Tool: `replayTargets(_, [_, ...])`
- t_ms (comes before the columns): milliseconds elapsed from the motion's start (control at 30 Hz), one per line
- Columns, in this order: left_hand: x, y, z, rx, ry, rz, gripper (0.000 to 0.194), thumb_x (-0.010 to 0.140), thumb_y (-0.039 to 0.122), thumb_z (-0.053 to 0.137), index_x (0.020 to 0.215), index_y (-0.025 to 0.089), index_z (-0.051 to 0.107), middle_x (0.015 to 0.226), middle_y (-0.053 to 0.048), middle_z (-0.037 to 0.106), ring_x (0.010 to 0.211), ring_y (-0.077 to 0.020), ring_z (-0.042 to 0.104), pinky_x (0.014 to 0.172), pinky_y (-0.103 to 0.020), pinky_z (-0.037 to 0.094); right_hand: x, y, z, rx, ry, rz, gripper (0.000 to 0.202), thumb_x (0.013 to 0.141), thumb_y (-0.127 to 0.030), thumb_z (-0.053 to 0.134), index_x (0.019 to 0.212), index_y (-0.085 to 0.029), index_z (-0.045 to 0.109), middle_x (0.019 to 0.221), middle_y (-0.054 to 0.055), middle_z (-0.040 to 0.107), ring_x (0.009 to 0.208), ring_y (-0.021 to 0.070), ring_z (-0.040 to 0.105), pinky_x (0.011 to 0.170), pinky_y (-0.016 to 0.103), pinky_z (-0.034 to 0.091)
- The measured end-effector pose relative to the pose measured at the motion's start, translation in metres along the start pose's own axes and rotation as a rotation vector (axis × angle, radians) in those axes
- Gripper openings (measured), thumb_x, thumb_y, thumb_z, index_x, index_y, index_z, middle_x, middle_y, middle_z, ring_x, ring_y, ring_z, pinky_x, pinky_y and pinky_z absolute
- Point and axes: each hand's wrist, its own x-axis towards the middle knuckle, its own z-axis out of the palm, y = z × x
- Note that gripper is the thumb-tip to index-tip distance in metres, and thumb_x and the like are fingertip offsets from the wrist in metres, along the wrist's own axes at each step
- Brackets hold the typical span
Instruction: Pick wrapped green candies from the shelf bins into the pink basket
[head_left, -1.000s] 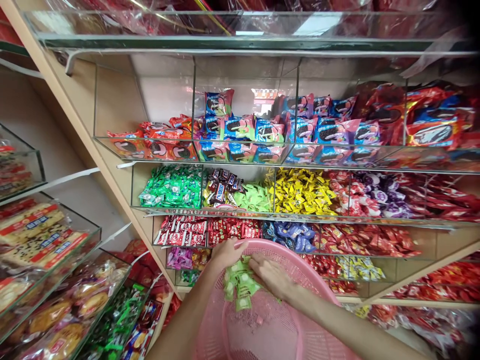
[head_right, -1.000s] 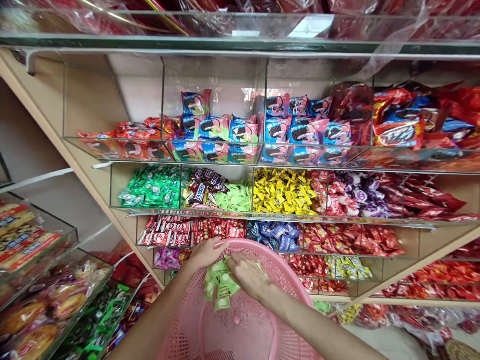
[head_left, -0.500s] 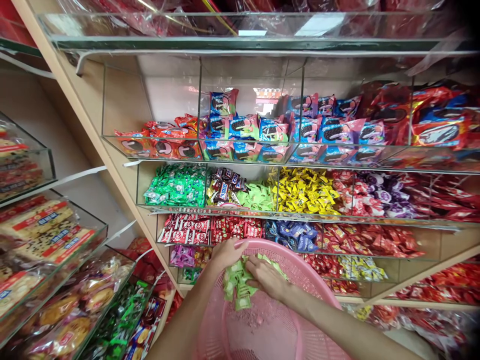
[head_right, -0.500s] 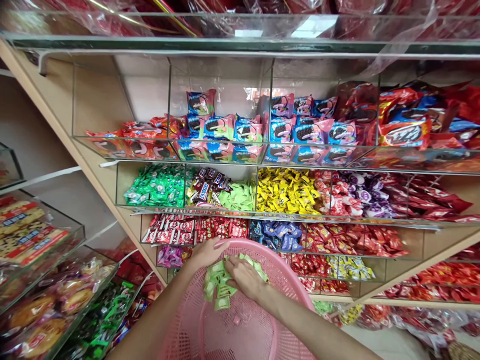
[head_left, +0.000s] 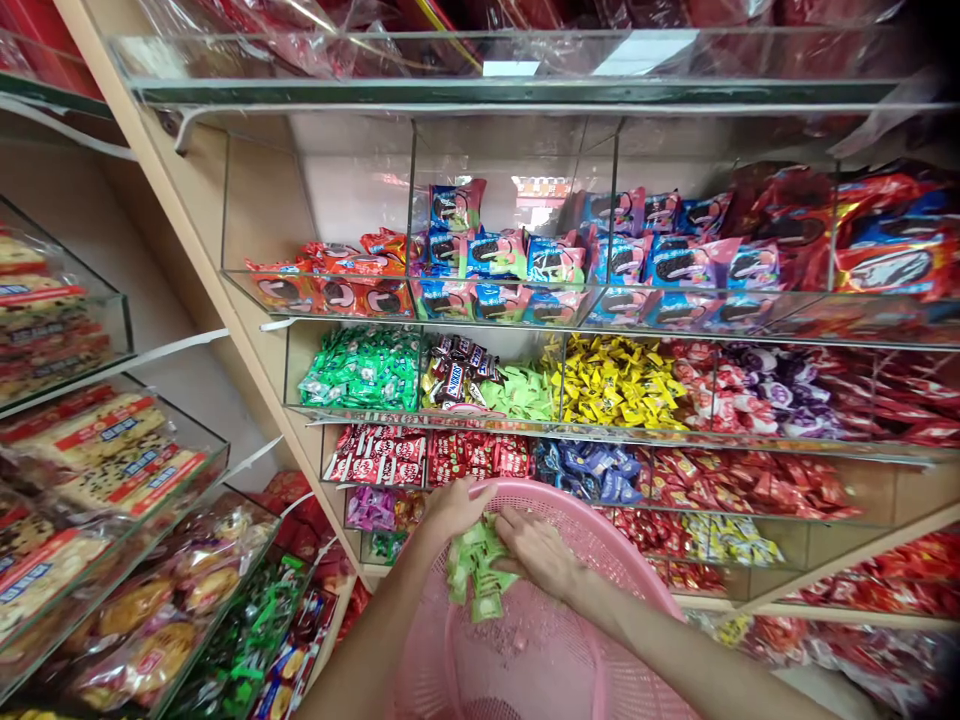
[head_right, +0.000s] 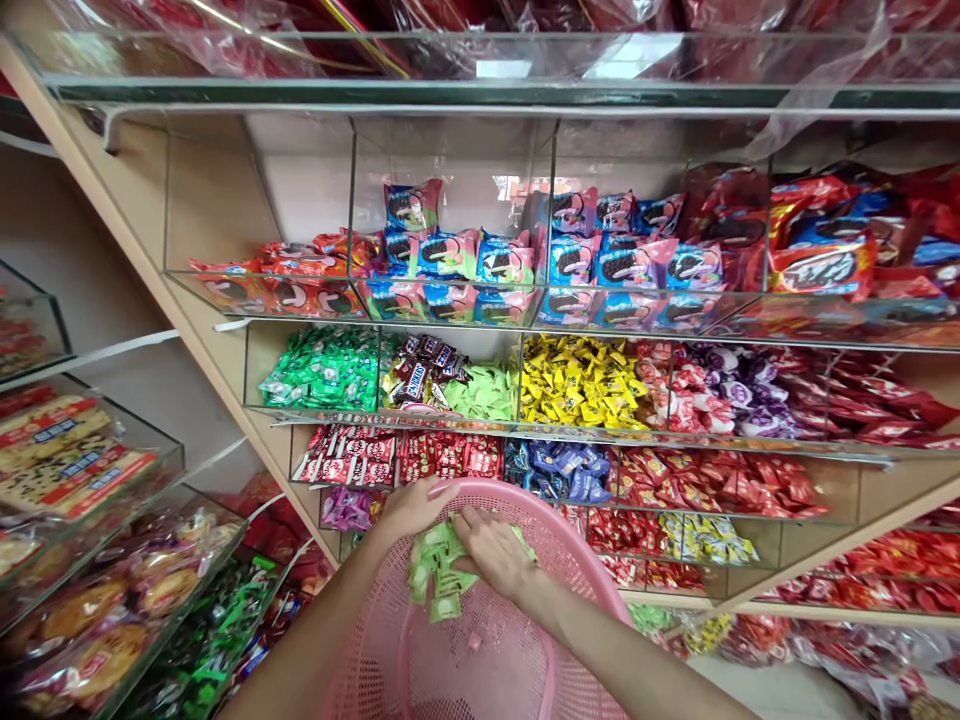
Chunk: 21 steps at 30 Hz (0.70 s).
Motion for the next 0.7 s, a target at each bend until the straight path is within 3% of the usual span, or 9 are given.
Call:
replayTargets(100, [0.000, 0.000, 0.000, 0.013, -0.002, 0.008, 0.065, 0.079, 0.073, 0.024, 0.106, 0.028, 0.062, 0.107, -0.005, 0.069, 0.096, -0.0244, 0.064, 0.078, -0.031, 0.046, -0.006, -0.010, 0.003, 0.054, -0.038, -0.131, 0.027, 0.082, -0.044, 0.060, 0.090, -0.018, 0.058, 0.093, 0.004, 0.060, 0.079, 0.0173, 0.057, 0.067, 0.028, 0.041])
replayTargets(233, [0.003, 0.000, 0.001, 0.031, -0.012, -0.001, 0.068, 0.078, 0.075, 0.024, 0.106, 0.027, 0.062, 0.108, -0.006, 0.069, 0.097, -0.0257, 0.064, 0.078, -0.031, 0.046, -0.016, -0.027, 0.022, 0.057, -0.193, -0.278, 0.033, 0.084, -0.047, 0.056, 0.100, -0.018, 0.060, 0.092, 0.004, 0.064, 0.074, 0.0173, 0.060, 0.061, 0.027, 0.041])
replayTargets(367, [0.009, -0.001, 0.006, 0.044, -0.022, 0.005, 0.067, 0.078, 0.075, 0.025, 0.108, 0.028, 0.063, 0.109, -0.006, 0.068, 0.099, -0.0259, 0.063, 0.081, -0.032, 0.045, -0.021, -0.033, 0.033, 0.082, -0.284, -0.214, 0.032, 0.083, -0.041, 0.057, 0.104, -0.017, 0.060, 0.095, 0.007, 0.067, 0.073, 0.0197, 0.063, 0.060, 0.028, 0.042])
replayTargets(533, [0.011, 0.001, 0.008, 0.016, -0.027, 0.002, 0.071, 0.076, 0.077, 0.026, 0.119, 0.029, 0.058, 0.115, -0.006, 0.066, 0.103, -0.0258, 0.062, 0.083, -0.032, 0.045, -0.024, -0.025, 0.034, 0.234, -0.295, -0.125, 0.024, 0.076, -0.033, 0.061, 0.096, -0.020, 0.063, 0.093, 0.004, 0.068, 0.078, 0.0200, 0.063, 0.060, 0.026, 0.039])
replayTargets(700, [0.012, 0.007, 0.007, 0.032, -0.029, 0.025, 0.071, 0.077, 0.075, 0.027, 0.122, 0.028, 0.056, 0.118, -0.006, 0.065, 0.106, -0.0250, 0.061, 0.086, -0.031, 0.044, -0.029, -0.020, 0.045, 0.290, -0.315, -0.010, 0.021, 0.068, -0.032, 0.066, 0.085, -0.020, 0.065, 0.083, 0.003, 0.068, 0.069, 0.0181, 0.060, 0.053, 0.026, 0.032])
